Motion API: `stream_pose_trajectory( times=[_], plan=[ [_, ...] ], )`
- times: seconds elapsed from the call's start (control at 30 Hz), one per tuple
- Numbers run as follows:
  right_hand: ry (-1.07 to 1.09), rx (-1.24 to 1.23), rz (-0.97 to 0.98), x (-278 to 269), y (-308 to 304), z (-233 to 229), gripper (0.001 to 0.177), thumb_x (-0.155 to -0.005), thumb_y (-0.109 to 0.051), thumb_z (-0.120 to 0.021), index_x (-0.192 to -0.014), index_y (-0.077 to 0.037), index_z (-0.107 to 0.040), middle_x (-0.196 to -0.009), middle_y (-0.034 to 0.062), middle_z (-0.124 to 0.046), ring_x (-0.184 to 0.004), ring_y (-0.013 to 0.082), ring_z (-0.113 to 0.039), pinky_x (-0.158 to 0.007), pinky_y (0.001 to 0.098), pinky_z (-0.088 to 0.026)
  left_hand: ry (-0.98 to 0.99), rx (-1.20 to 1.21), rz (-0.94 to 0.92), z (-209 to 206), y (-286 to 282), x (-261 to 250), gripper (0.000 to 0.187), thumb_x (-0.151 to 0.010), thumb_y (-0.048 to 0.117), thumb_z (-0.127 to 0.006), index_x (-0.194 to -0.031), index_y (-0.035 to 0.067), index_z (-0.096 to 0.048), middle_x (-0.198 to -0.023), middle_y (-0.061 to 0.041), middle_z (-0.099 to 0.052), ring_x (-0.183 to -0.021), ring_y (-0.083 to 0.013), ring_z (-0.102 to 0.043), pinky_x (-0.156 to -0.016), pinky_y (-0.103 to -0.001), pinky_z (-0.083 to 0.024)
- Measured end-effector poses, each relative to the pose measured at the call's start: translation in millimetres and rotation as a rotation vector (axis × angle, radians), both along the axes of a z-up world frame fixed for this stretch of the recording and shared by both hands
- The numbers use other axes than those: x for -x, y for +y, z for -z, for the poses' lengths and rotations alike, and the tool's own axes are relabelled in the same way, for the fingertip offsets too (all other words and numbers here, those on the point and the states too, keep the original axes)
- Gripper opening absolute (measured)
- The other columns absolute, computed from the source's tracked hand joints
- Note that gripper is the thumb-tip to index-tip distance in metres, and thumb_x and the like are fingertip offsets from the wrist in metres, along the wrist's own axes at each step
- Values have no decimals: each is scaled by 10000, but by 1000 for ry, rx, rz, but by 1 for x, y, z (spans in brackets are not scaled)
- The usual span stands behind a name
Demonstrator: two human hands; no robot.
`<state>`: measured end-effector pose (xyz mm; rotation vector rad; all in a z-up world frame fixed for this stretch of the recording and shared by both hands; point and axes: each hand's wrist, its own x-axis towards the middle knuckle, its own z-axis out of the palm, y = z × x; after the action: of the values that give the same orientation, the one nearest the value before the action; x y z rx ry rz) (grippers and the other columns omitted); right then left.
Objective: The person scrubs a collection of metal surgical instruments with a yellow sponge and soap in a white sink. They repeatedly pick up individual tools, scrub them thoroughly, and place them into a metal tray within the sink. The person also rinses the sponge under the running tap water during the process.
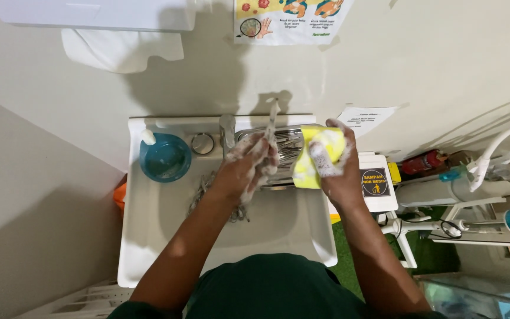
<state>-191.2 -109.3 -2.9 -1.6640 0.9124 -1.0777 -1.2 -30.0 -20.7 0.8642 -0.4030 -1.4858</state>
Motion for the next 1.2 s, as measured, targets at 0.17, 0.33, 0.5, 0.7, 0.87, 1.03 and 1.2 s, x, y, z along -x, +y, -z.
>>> stream_pose_trajectory(
  times=[0.17,0.33,0.5,0.7,0.87,1.03,1.2],
  plan=[
    [52,-32,1,-2,-1,-7,524,-1010,-205,-685,-1450,-62,-441,-1169,95,-613,-1044,144,-600,-906,280,-535,13,88,-30,32,-5,-8,315,-1091,287,-599,-1217,1,-564,-915,-61,-612,-763,-126,-549,-548,-215,-449],
    [98,-11,-40,-9,6,-26,512,-993,-177,-674,-1431,-75,-429,-1180,97,-621,-1066,149,-630,-905,291,-565,21,-65,-169,8,-7,-3,402,-982,223,-610,-1343,56,-552,-917,-77,-640,-864,-182,-646,-766,-281,-561],
    [109,0,-25,-10,3,-32,500,-985,-175,-668,-1392,-70,-396,-1173,98,-597,-1048,158,-638,-859,302,-596,28,67,-141,21,-7,-6,481,-1056,243,-618,-1390,-80,-494,-960,-85,-619,-917,-208,-632,-806,-319,-541],
    [-7,140,-74,-15,1,-56,425,-1030,-171,-662,-1325,-40,-386,-1189,102,-570,-1094,157,-634,-932,309,-598,-35,-64,-198,10,-5,-1,484,-976,229,-618,-1406,25,-531,-1017,-119,-659,-952,-224,-656,-889,-344,-559],
    [71,226,-92,-29,7,-64,338,-1050,-142,-649,-1295,-25,-447,-1127,93,-626,-1039,147,-636,-904,288,-561,-44,5,-199,15,-5,9,487,-945,222,-627,-1382,46,-506,-1125,-100,-691,-1021,-212,-683,-941,-377,-573],
    [24,156,-170,-30,-4,-47,339,-995,-122,-628,-1297,-40,-497,-1112,73,-662,-1019,138,-662,-868,287,-579,-333,-27,-184,16,0,7,397,-1027,247,-571,-1378,64,-572,-1138,-79,-692,-1030,-153,-634,-917,-304,-531],
    [153,49,-386,-17,-21,-43,319,-988,-94,-699,-1283,-23,-599,-1126,92,-711,-1038,153,-656,-940,306,-549,-119,150,-252,41,-7,7,342,-1055,166,-619,-1332,-33,-602,-1066,-95,-650,-962,-194,-593,-883,-346,-526]
  ],
)
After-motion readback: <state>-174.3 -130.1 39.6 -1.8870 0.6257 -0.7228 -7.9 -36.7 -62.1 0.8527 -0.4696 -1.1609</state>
